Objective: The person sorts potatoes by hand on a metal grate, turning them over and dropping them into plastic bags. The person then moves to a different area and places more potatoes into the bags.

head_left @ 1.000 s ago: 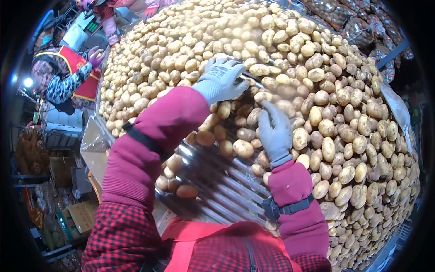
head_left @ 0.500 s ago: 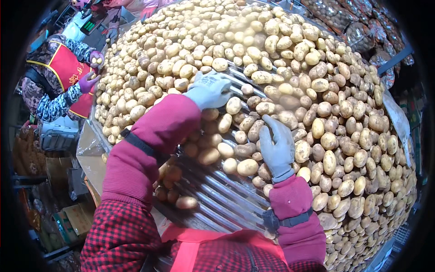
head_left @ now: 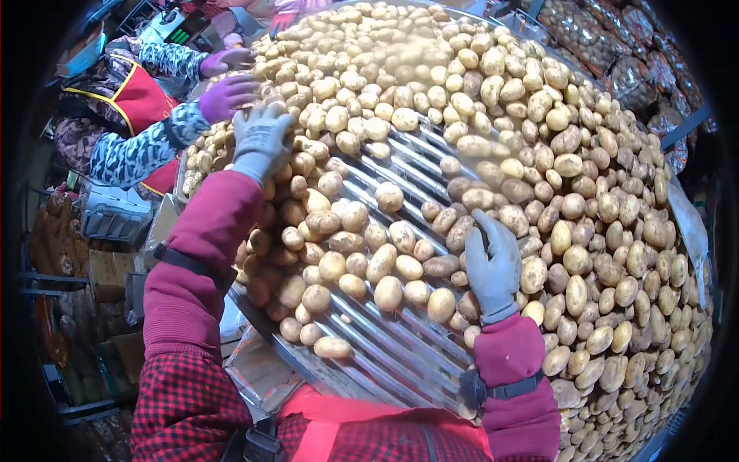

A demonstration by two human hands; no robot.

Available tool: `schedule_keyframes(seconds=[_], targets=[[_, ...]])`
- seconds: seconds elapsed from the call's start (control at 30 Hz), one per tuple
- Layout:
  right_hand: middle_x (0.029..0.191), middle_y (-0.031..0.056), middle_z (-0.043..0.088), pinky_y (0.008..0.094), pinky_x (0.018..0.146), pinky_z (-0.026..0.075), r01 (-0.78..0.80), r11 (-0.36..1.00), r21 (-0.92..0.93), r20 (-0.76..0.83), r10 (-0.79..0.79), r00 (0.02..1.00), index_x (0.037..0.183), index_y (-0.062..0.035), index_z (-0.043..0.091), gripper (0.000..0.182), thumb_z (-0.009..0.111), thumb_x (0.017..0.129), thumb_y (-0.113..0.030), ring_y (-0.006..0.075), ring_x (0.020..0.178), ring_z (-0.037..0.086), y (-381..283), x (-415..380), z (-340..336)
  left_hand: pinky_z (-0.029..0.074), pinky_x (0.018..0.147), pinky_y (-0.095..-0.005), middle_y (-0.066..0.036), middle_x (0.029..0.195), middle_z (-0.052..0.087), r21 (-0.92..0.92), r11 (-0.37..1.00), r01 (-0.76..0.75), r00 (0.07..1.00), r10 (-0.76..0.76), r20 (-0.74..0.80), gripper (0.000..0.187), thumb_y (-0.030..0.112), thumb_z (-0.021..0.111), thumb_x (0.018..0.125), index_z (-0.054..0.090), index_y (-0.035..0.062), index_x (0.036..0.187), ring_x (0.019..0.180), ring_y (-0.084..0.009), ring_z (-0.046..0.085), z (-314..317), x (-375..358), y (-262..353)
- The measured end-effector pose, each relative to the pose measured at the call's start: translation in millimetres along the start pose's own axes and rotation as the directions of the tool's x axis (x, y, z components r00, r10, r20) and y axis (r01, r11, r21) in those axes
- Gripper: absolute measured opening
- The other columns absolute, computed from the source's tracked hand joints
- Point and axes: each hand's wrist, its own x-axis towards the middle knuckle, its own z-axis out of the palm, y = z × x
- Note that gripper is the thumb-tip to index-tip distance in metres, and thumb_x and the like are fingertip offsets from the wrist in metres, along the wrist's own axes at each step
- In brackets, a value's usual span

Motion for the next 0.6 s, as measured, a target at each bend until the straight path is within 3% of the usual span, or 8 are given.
schedule_keyframes(seconds=[0.03, 0.1, 0.23, 0.37, 0.4, 0.43, 0.5, 0.6], targets=[[0.118, 0.0149, 0.076, 0.0437, 0.100, 0.053, 0.001, 1.000, -0.010, -0.013, -0.001, 1.000, 0.124, -0.0049, 0.075, 0.031, 0.071, 0.098, -0.020, 0.0333, 0.111, 0.069, 1, 2, 1, 0.038, 0.103, -0.0540, -0.005, 0.135, 0.064, -0.019, 0.993, 0.120, 0.989, -0.118, 0.085, 0.038, 0.029, 0.073, 0.087, 0.070, 0.0251, 0.125, 0.133, -0.0302, 0.055, -4, 4, -4], [0.117, 0.0148, 0.076, 0.0438, 0.100, 0.053, 0.010, 1.000, -0.026, -0.013, -0.010, 1.000, 0.123, -0.0042, 0.075, 0.030, 0.070, 0.098, -0.020, 0.0334, 0.111, 0.070, 0, 3, -2, 0.039, 0.104, -0.0533, -0.006, 0.135, 0.064, -0.071, 0.997, -0.037, 0.964, 0.017, -0.266, 0.043, 0.028, 0.074, 0.087, 0.069, 0.0221, 0.129, 0.131, -0.0300, 0.056, 3, 15, 7], [0.117, 0.0147, 0.076, 0.0438, 0.099, 0.053, 0.005, 0.999, -0.033, -0.010, -0.005, 1.000, 0.122, -0.0033, 0.075, 0.030, 0.070, 0.098, -0.020, 0.0334, 0.110, 0.070, -5, 4, 0, 0.035, 0.111, -0.0561, -0.008, 0.136, 0.062, -0.314, 0.872, -0.376, 0.926, 0.339, -0.168, 0.049, 0.030, 0.074, 0.086, 0.067, 0.0180, 0.133, 0.133, -0.0314, 0.054, -1, 36, 112], [0.118, 0.0159, 0.075, 0.0441, 0.101, 0.054, -0.007, 1.000, -0.001, -0.004, 0.007, 1.000, 0.121, -0.0026, 0.075, 0.029, 0.071, 0.094, -0.013, 0.0340, 0.112, 0.069, -5, 2, -3, 0.030, 0.113, -0.0641, -0.005, 0.141, 0.058, -0.361, 0.811, -0.461, 0.883, 0.460, -0.094, 0.050, 0.035, 0.076, 0.085, 0.067, 0.0197, 0.132, 0.144, -0.0304, 0.044, 25, 57, 187], [0.118, 0.0162, 0.075, 0.0444, 0.101, 0.054, -0.009, 1.000, -0.004, 0.003, 0.009, 1.000, 0.122, -0.0025, 0.075, 0.029, 0.071, 0.094, -0.013, 0.0343, 0.113, 0.069, -6, 4, -5, 0.030, 0.113, -0.0630, -0.003, 0.144, 0.057, -0.420, 0.783, -0.458, 0.870, 0.493, -0.030, 0.049, 0.036, 0.076, 0.085, 0.067, 0.0207, 0.130, 0.146, -0.0301, 0.042, 21, 66, 182], [0.119, 0.0164, 0.074, 0.0446, 0.101, 0.054, -0.020, 1.000, 0.003, 0.014, 0.020, 1.000, 0.122, -0.0024, 0.075, 0.029, 0.070, 0.094, -0.012, 0.0346, 0.113, 0.069, -8, 3, -5, 0.030, 0.113, -0.0618, 0.001, 0.147, 0.058, -0.434, 0.722, -0.539, 0.838, 0.510, -0.193, 0.043, 0.035, 0.076, 0.087, 0.069, 0.0214, 0.127, 0.145, -0.0308, 0.043, 39, 67, 169], [0.120, 0.0164, 0.074, 0.0449, 0.101, 0.054, -0.012, 1.000, 0.007, 0.022, 0.012, 1.000, 0.122, -0.0024, 0.074, 0.030, 0.070, 0.094, -0.012, 0.0348, 0.114, 0.069, -8, 2, -5, 0.030, 0.112, -0.0634, 0.005, 0.147, 0.059, -0.406, 0.683, -0.607, 0.795, 0.532, -0.292, 0.036, 0.033, 0.074, 0.089, 0.070, 0.0231, 0.123, 0.144, -0.0313, 0.045, 53, 75, 143], [0.121, 0.0172, 0.074, 0.0459, 0.102, 0.053, 0.003, 1.000, 0.007, 0.043, -0.003, 0.999, 0.123, -0.0025, 0.074, 0.030, 0.069, 0.094, -0.011, 0.0357, 0.115, 0.068, -7, 1, -10, 0.031, 0.111, -0.0650, 0.007, 0.145, 0.060, -0.336, 0.730, -0.595, 0.804, 0.527, -0.276, 0.031, 0.033, 0.074, 0.091, 0.071, 0.0245, 0.121, 0.142, -0.0316, 0.046, 63, 76, 139]])
